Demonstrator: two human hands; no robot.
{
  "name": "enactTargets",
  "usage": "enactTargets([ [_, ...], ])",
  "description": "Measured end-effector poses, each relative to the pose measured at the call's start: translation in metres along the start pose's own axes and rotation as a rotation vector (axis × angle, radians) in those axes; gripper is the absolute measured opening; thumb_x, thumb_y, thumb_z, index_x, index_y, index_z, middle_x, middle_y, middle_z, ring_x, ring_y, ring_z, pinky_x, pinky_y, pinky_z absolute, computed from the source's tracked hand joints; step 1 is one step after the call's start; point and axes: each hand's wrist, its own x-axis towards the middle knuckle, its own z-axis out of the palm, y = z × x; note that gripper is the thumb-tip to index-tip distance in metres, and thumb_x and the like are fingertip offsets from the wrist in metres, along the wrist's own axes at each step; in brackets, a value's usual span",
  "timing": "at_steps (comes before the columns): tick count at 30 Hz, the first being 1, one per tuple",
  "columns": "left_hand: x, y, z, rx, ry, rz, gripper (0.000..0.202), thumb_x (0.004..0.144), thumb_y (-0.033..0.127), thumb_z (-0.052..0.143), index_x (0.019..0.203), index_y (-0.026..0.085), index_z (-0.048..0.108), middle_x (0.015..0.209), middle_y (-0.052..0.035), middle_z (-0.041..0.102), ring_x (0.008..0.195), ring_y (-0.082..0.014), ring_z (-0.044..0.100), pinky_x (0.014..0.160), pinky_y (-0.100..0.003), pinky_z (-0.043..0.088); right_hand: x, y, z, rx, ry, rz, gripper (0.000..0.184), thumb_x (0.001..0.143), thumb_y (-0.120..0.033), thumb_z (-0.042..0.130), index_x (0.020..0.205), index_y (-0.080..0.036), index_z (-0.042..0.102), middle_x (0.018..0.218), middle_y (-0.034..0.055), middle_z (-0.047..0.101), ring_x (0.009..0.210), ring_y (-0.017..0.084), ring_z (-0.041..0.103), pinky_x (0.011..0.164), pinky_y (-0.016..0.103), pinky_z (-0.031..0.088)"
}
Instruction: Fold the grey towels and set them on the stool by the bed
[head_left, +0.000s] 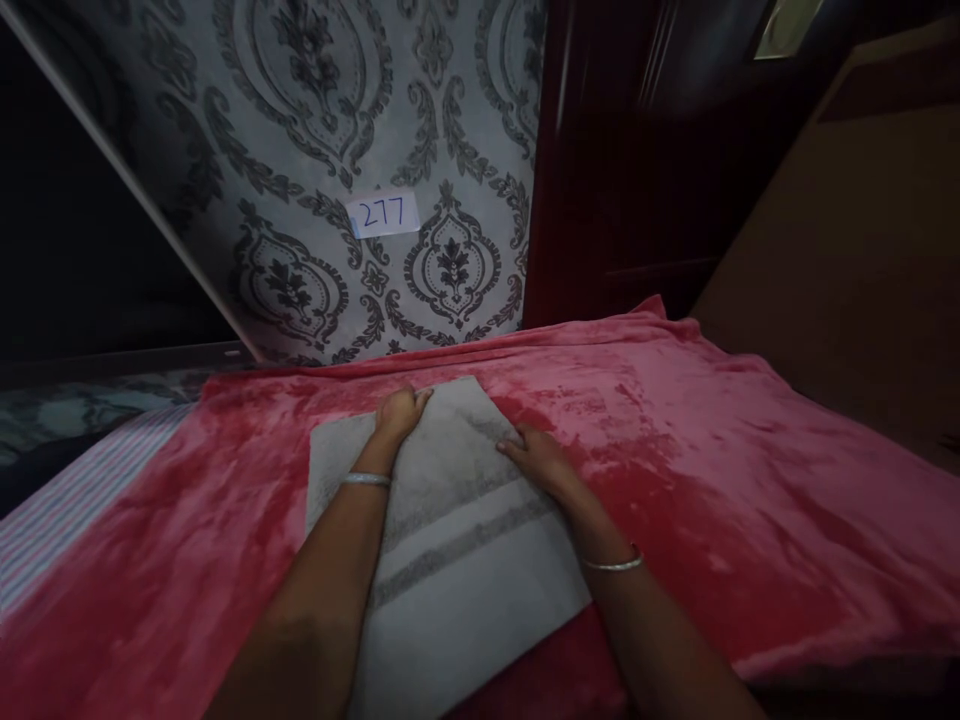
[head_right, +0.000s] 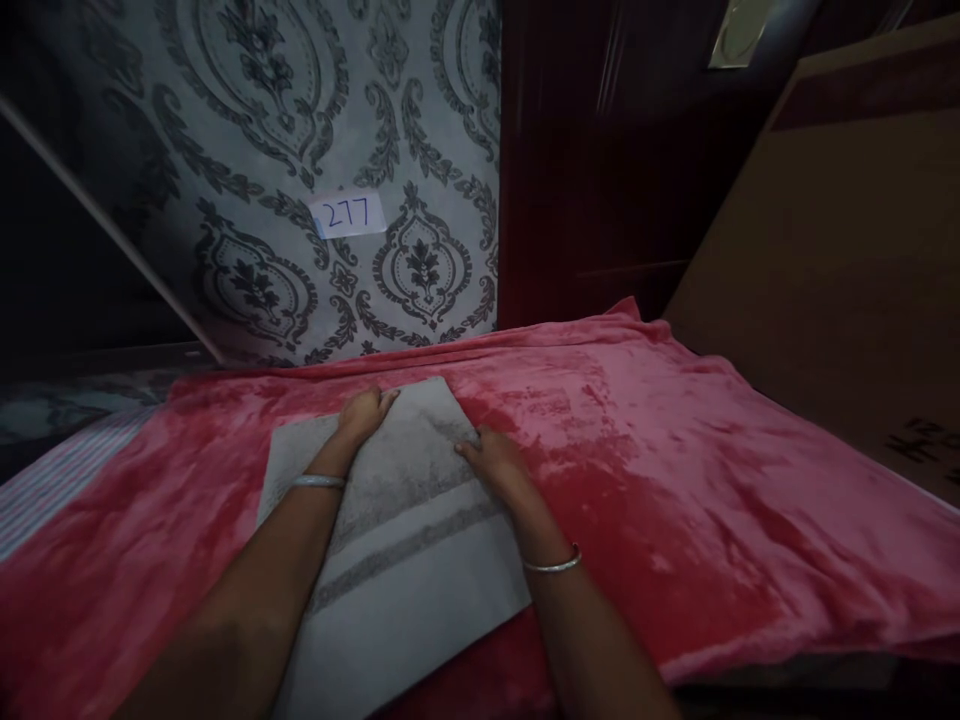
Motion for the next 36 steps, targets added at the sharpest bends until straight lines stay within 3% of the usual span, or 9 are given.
enactTargets([
  [5,0.003,-0.003,0.0,-0.015,-0.028,0.018,0.058,0.102,0.054,0.031,0.117,0.013,0.068,0.119,-0.0192,0.073,0.115,-0.0307,0.067,0.092,-0.036,0.05,-0.003,-0.007,-0.008,-0.075,-0.111,0.053,0.041,0.094,-0.037,0.06,0.125,-0.012,0.068,0.118,0.0152,0.071,0.106,0.028,0.067,0.089,0.035,0.049],
  [14,0.005,-0.004,0.003,-0.02,-0.05,0.014,0.058,0.1,0.057,0.036,0.119,0.013,0.067,0.122,-0.0187,0.072,0.116,-0.0309,0.066,0.091,-0.035,0.05,-0.006,-0.016,-0.006,-0.277,-0.094,0.013,0.034,0.099,-0.029,0.051,0.126,-0.015,0.067,0.121,0.0129,0.072,0.109,0.027,0.067,0.088,0.031,0.049],
  [17,0.005,-0.004,0.004,-0.021,-0.045,0.014,0.058,0.1,0.057,0.035,0.119,0.012,0.066,0.122,-0.0188,0.072,0.117,-0.031,0.066,0.091,-0.035,0.05,-0.012,-0.024,-0.012,-0.335,-0.098,0.074,0.037,0.1,-0.03,0.051,0.13,-0.015,0.065,0.123,0.0138,0.071,0.113,0.028,0.066,0.09,0.033,0.049],
  [20,0.004,-0.004,0.003,-0.027,-0.035,0.017,0.057,0.1,0.057,0.035,0.118,0.013,0.067,0.12,-0.0183,0.073,0.116,-0.0304,0.066,0.092,-0.035,0.05,-0.02,-0.037,-0.021,-0.413,-0.026,0.13,0.044,0.101,-0.031,0.047,0.14,-0.014,0.058,0.129,0.0158,0.068,0.118,0.03,0.064,0.094,0.037,0.049],
  [22,0.002,-0.004,0.003,-0.036,-0.029,0.016,0.056,0.1,0.055,0.034,0.117,0.014,0.068,0.119,-0.0177,0.073,0.115,-0.0296,0.067,0.092,-0.035,0.05,-0.022,-0.049,-0.022,-0.439,0.006,0.035,0.05,0.101,-0.026,0.045,0.149,-0.013,0.048,0.142,0.0162,0.059,0.128,0.029,0.058,0.102,0.037,0.046],
  [26,-0.001,-0.004,0.002,-0.06,-0.008,0.007,0.053,0.104,0.046,0.027,0.117,0.015,0.068,0.122,-0.0162,0.073,0.116,-0.0277,0.067,0.093,-0.035,0.049,-0.006,-0.081,-0.006,-0.507,-0.102,-0.266,0.059,0.1,-0.027,0.046,0.157,-0.013,0.038,0.159,0.0152,0.041,0.147,0.025,0.037,0.118,0.038,0.032],
  [29,-0.002,-0.005,0.002,-0.072,0.008,0.0,0.049,0.105,0.04,0.025,0.12,0.017,0.066,0.124,-0.0149,0.072,0.117,-0.0262,0.066,0.094,-0.034,0.049,0.018,-0.094,0.015,-0.577,-0.113,-0.331,0.06,0.103,-0.037,0.042,0.159,-0.016,0.034,0.166,0.0125,0.027,0.154,0.028,0.021,0.123,0.048,0.021],
  [32,-0.001,-0.006,0.004,-0.074,0.013,-0.002,0.045,0.105,0.037,0.028,0.121,0.017,0.065,0.122,-0.0148,0.072,0.116,-0.0253,0.067,0.093,-0.033,0.049,0.038,-0.082,0.034,-0.601,-0.137,-0.311,0.059,0.105,-0.045,0.037,0.159,-0.022,0.034,0.168,0.0073,0.023,0.155,0.028,0.015,0.123,0.053,0.017],
  [36,0.001,-0.009,0.005,-0.059,0.008,-0.005,0.044,0.104,0.035,0.03,0.121,0.015,0.065,0.12,-0.017,0.073,0.114,-0.0258,0.068,0.091,-0.033,0.05,0.048,-0.056,0.047,-0.594,-0.193,-0.241,0.062,0.105,-0.052,0.029,0.161,-0.025,0.031,0.168,0.0039,0.022,0.155,0.026,0.014,0.121,0.052,0.023],
])
